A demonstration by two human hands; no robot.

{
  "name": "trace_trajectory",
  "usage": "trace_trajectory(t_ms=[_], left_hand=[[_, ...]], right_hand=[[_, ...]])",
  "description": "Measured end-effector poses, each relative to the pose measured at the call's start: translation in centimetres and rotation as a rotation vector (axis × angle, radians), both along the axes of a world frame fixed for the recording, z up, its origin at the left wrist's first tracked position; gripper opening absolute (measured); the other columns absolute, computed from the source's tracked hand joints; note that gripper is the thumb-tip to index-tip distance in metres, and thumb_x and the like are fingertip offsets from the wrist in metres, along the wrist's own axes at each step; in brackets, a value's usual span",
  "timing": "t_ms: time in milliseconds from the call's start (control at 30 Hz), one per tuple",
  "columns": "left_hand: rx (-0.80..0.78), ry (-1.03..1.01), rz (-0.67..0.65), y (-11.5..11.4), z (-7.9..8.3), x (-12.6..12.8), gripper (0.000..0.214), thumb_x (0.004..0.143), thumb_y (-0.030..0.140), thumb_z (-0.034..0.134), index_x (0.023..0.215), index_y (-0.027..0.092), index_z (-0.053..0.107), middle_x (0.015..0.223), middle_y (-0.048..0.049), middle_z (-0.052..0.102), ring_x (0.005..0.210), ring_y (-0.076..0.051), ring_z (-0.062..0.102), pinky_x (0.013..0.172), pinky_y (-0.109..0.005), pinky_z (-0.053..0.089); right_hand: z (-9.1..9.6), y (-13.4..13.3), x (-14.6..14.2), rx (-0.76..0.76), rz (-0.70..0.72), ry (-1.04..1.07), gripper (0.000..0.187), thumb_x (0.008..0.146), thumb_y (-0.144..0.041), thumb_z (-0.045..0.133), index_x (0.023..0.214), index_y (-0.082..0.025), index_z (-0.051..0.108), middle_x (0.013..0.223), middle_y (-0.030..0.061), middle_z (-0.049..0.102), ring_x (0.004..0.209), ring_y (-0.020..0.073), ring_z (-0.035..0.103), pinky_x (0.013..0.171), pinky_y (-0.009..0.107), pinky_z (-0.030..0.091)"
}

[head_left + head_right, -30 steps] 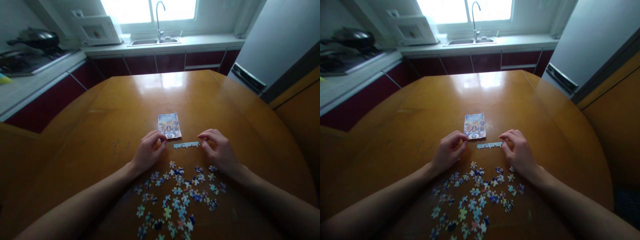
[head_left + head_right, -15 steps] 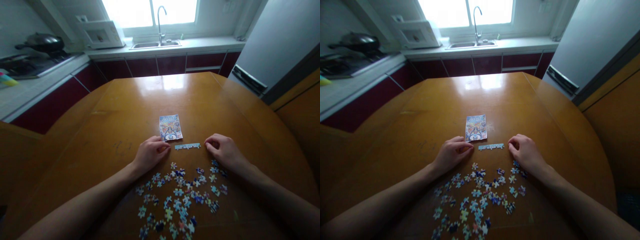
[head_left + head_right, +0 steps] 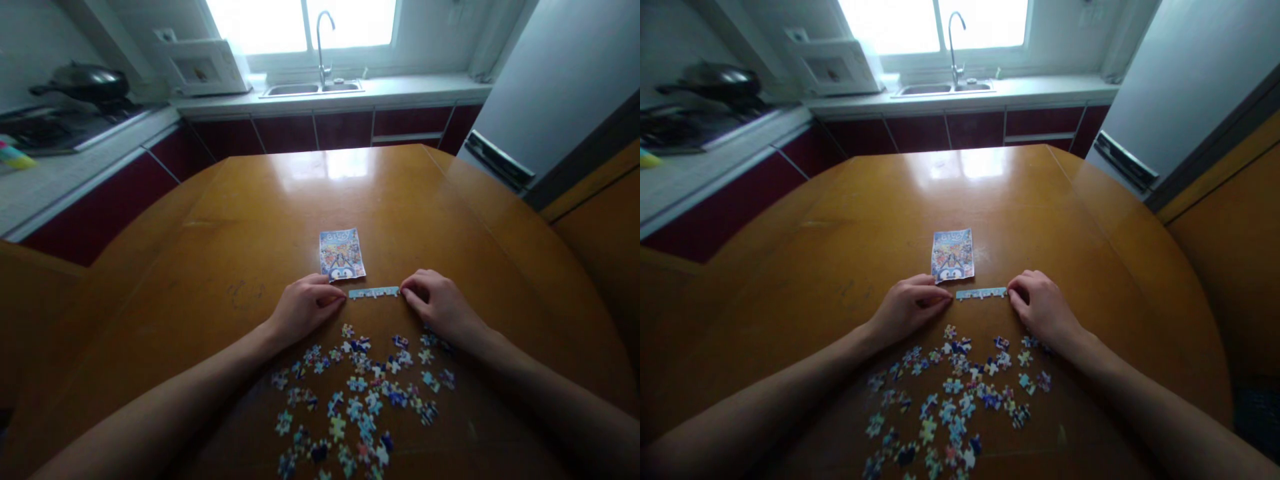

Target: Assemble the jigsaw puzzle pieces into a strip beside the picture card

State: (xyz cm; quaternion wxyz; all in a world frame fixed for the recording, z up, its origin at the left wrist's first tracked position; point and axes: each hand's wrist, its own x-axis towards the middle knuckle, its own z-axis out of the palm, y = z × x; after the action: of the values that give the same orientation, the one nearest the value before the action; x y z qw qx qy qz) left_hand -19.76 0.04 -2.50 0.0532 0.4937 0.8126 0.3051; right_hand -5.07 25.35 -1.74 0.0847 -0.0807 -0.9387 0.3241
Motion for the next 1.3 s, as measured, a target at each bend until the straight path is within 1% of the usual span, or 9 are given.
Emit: trace_trajectory(t_ms=[100, 300, 600, 900, 1300], left_hand=[[0.005, -0.004, 0.005, 0.07, 0.12, 0.06, 0.015, 0.091, 0.029, 0.065, 0.086, 0.023, 0.078, 0.074, -0.0017, 0.063, 0.066, -0.013, 0.053, 0.060, -0.025, 0.040], [-0.002, -0.013, 0.013, -0.01, 0.27, 0.01, 0.015, 0.090, 0.029, 0.065, 0.085, 0.023, 0.078, 0.073, -0.0013, 0.062, 0.065, -0.012, 0.053, 0.059, -0.024, 0.039], [-0.009, -0.025, -0.012, 0.14, 0.15, -0.07, 0.016, 0.092, 0.029, 0.063, 0.088, 0.023, 0.077, 0.072, -0.0006, 0.062, 0.063, -0.011, 0.052, 0.059, -0.024, 0.039], [-0.017, -0.001, -0.009, 0.10, 0.13, -0.10, 0.017, 0.092, 0.030, 0.063, 0.086, 0.023, 0.077, 0.072, -0.0005, 0.062, 0.062, -0.011, 0.052, 0.058, -0.025, 0.038], [-0.021, -0.016, -0.006, 0.17, 0.31, -0.04, 0.018, 0.092, 0.030, 0.063, 0.085, 0.022, 0.077, 0.070, -0.0004, 0.064, 0.059, -0.010, 0.051, 0.057, -0.024, 0.038]], right_hand=[[-0.01, -0.07, -0.01, -0.004, 0.013, 0.011, 0.014, 0.090, -0.020, 0.056, 0.083, -0.020, 0.068, 0.087, 0.0061, 0.068, 0.086, 0.0221, 0.059, 0.079, 0.037, 0.046], [0.01, 0.12, 0.16, 0.014, -0.047, 0.005, 0.013, 0.089, -0.021, 0.057, 0.082, -0.020, 0.069, 0.084, 0.0057, 0.067, 0.083, 0.0222, 0.059, 0.076, 0.036, 0.046], [0.09, -0.25, 0.06, 0.008, 0.011, 0.010, 0.014, 0.090, -0.019, 0.055, 0.083, -0.020, 0.067, 0.087, 0.0070, 0.068, 0.086, 0.0230, 0.058, 0.079, 0.038, 0.047], [-0.40, -0.33, -0.18, 0.019, 0.015, 0.027, 0.014, 0.092, -0.020, 0.055, 0.085, -0.020, 0.067, 0.089, 0.0068, 0.068, 0.088, 0.0230, 0.058, 0.081, 0.038, 0.046], [-0.42, -0.39, -0.21, -0.005, -0.005, 0.039, 0.014, 0.092, -0.020, 0.055, 0.084, -0.021, 0.067, 0.089, 0.0064, 0.068, 0.087, 0.0223, 0.059, 0.080, 0.038, 0.046]])
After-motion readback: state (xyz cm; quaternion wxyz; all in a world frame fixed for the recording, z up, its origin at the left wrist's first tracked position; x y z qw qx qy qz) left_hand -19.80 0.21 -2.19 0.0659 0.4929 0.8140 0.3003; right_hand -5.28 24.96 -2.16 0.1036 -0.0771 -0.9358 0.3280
